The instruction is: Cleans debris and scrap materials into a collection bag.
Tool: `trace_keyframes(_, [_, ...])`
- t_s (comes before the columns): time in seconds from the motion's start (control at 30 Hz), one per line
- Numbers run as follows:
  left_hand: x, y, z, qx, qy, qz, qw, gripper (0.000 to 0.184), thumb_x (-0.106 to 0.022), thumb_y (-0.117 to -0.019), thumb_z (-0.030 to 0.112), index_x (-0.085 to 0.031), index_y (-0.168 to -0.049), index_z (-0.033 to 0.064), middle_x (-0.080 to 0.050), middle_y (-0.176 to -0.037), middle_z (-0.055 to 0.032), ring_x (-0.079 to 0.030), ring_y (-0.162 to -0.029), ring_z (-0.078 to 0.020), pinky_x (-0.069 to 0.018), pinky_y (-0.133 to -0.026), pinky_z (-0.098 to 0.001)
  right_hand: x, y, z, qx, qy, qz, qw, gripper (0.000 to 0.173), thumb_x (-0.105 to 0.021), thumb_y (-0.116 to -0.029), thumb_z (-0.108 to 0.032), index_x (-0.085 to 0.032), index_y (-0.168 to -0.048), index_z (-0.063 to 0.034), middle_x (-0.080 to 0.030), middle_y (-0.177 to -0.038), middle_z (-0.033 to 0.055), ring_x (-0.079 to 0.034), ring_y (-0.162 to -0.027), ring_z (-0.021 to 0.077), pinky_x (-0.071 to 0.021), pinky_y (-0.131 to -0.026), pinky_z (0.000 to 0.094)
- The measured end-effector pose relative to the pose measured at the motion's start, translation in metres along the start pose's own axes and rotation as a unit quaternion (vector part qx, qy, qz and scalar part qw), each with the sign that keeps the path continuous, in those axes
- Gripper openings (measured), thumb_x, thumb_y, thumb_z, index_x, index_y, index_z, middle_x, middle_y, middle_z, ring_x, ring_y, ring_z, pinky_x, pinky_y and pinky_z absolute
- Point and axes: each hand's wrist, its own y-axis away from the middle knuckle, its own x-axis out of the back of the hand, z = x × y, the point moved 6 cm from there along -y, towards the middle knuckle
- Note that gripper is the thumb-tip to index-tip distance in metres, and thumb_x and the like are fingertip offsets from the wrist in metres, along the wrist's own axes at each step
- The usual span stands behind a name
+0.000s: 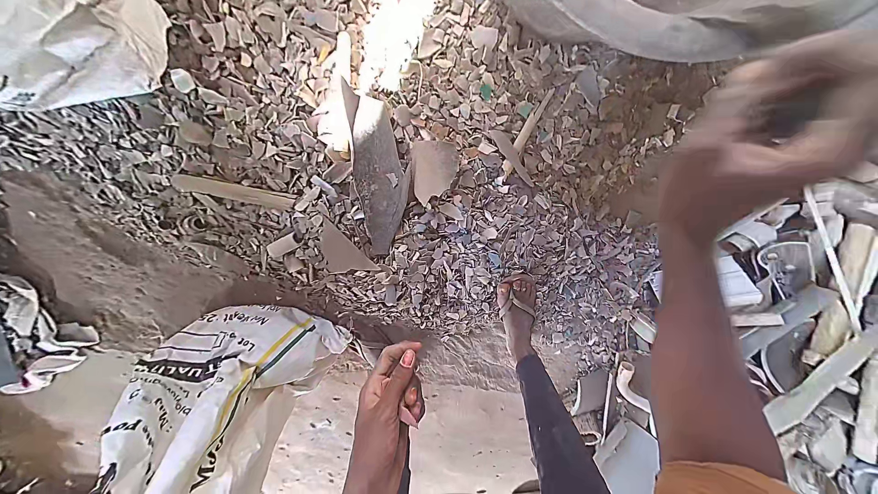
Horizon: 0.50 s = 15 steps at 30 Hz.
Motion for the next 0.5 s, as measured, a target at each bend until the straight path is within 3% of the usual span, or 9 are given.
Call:
trace_keyframes(0.03, [0.003, 0.0, 0.0, 0.001, 0.006, 0.002, 1.0, 0.025, -0.041, -0.1055, 0.011, -0.065, -0.11, 0.0069, -0.047, -0.057, 0.0081, -0.042, -0.041, 0.0023, -0.0402, -0.041, -0.0117, -0.041, 0.013, -0.004, -0.029, -0.038, -0.103, 0.994, 0.025, -0.059, -0.0977, -0.014, -0.068, -0.107, 0.0082, -0.068, -0.103, 0.0211, -0.067, -0.093, 0.023, -0.0546, -0.084, 0.0371])
trace_keyframes(0.07, [0.007, -0.001, -0.002, 0.004, 0.012, 0.005, 1.0, 0.025, -0.041, -0.1055, 0.011, -0.065, -0.11, 0.0066, -0.046, -0.057, 0.0079, -0.042, -0.042, 0.0019, -0.0403, -0.041, -0.012, -0.086, 0.032, -0.001, -0.099, -0.036, -0.22, 0.97, 0.03, -0.059, -0.0978, -0.019, -0.067, -0.114, 0.0053, -0.068, -0.11, 0.0212, -0.067, -0.1, 0.0271, -0.0539, -0.088, 0.0425])
trace_keyframes(0.13, [0.016, -0.001, -0.005, 0.011, 0.02, 0.015, 1.0, 0.025, -0.039, -0.1055, 0.01, -0.064, -0.111, 0.0062, -0.046, -0.057, 0.0077, -0.043, -0.041, 0.0016, -0.0408, -0.041, -0.0123, -0.161, 0.074, 0.017, -0.242, 0.015, -0.404, 0.882, 0.063, -0.065, -0.099, -0.039, -0.051, -0.143, 0.0047, -0.058, -0.136, 0.0302, -0.056, -0.128, 0.0434, -0.0436, -0.107, 0.059])
trace_keyframes(0.17, [0.021, -0.001, -0.007, 0.015, 0.026, 0.022, 0.999, 0.025, -0.039, -0.1056, 0.01, -0.064, -0.111, 0.006, -0.046, -0.057, 0.0076, -0.043, -0.041, 0.0015, -0.0408, -0.041, -0.0124, -0.186, 0.092, 0.027, -0.285, 0.049, -0.45, 0.845, 0.079, -0.066, -0.0972, -0.048, -0.042, -0.15, 0.0049, -0.052, -0.143, 0.0324, -0.051, -0.134, 0.0468, -0.04, -0.11, 0.0625])
trace_keyframes(0.23, [0.029, -0.001, -0.012, 0.024, 0.04, 0.037, 0.998, 0.025, -0.039, -0.1057, 0.009, -0.064, -0.111, 0.0048, -0.046, -0.057, 0.0072, -0.042, -0.041, 0.0014, -0.0407, -0.041, -0.0125, -0.213, 0.114, 0.037, -0.323, 0.102, -0.47, 0.815, 0.088, -0.07, -0.0934, -0.052, -0.04, -0.151, 0.0076, -0.05, -0.145, 0.0332, -0.05, -0.135, 0.0471, -0.0414, -0.108, 0.0622])
trace_keyframes(0.3, [0.036, -0.001, -0.016, 0.031, 0.053, 0.039, 0.997, 0.025, -0.039, -0.1058, 0.009, -0.063, -0.112, 0.0039, -0.046, -0.057, 0.007, -0.043, -0.042, 0.0013, -0.0411, -0.041, -0.0127, -0.218, 0.122, 0.028, -0.334, 0.11, -0.454, 0.819, 0.082, -0.073, -0.0922, -0.036, -0.038, -0.151, 0.0084, -0.05, -0.145, 0.0324, -0.054, -0.132, 0.0448, -0.045, -0.107, 0.0585])
trace_keyframes(0.37, [0.04, 0.0, -0.022, 0.039, 0.068, 0.033, 0.996, 0.025, -0.039, -0.1058, 0.01, -0.063, -0.113, 0.0038, -0.046, -0.058, 0.0066, -0.044, -0.042, 0.001, -0.0415, -0.041, -0.0128, -0.21, 0.13, 0.015, -0.307, 0.103, -0.459, 0.827, 0.081, -0.072, -0.0921, -0.028, -0.034, -0.154, 0.0076, -0.052, -0.142, 0.0344, -0.056, -0.127, 0.0486, -0.0469, -0.102, 0.063])
trace_keyframes(0.43, [0.043, -0.002, -0.027, 0.047, 0.088, 0.03, 0.995, 0.025, -0.039, -0.1062, 0.01, -0.062, -0.113, 0.0034, -0.047, -0.058, 0.0058, -0.044, -0.042, 0.0005, -0.0414, -0.04, -0.013, -0.192, 0.14, -0.001, -0.271, 0.092, -0.478, 0.83, 0.065, -0.063, -0.0976, -0.027, -0.04, -0.151, 0.0036, -0.062, -0.126, 0.033, -0.063, -0.114, 0.0501, -0.0488, -0.092, 0.0682])
trace_keyframes(0.5, [0.046, -0.004, -0.029, 0.049, 0.101, 0.026, 0.993, 0.026, -0.038, -0.1072, 0.011, -0.062, -0.113, 0.0038, -0.047, -0.058, 0.0055, -0.044, -0.042, 0.0004, -0.0406, -0.04, -0.0131, -0.162, 0.148, -0.025, -0.255, 0.064, -0.488, 0.832, 0.045, -0.052, -0.1037, -0.025, -0.048, -0.141, -0.0001, -0.067, -0.103, 0.027, -0.068, -0.094, 0.0453, -0.0509, -0.078, 0.0643])
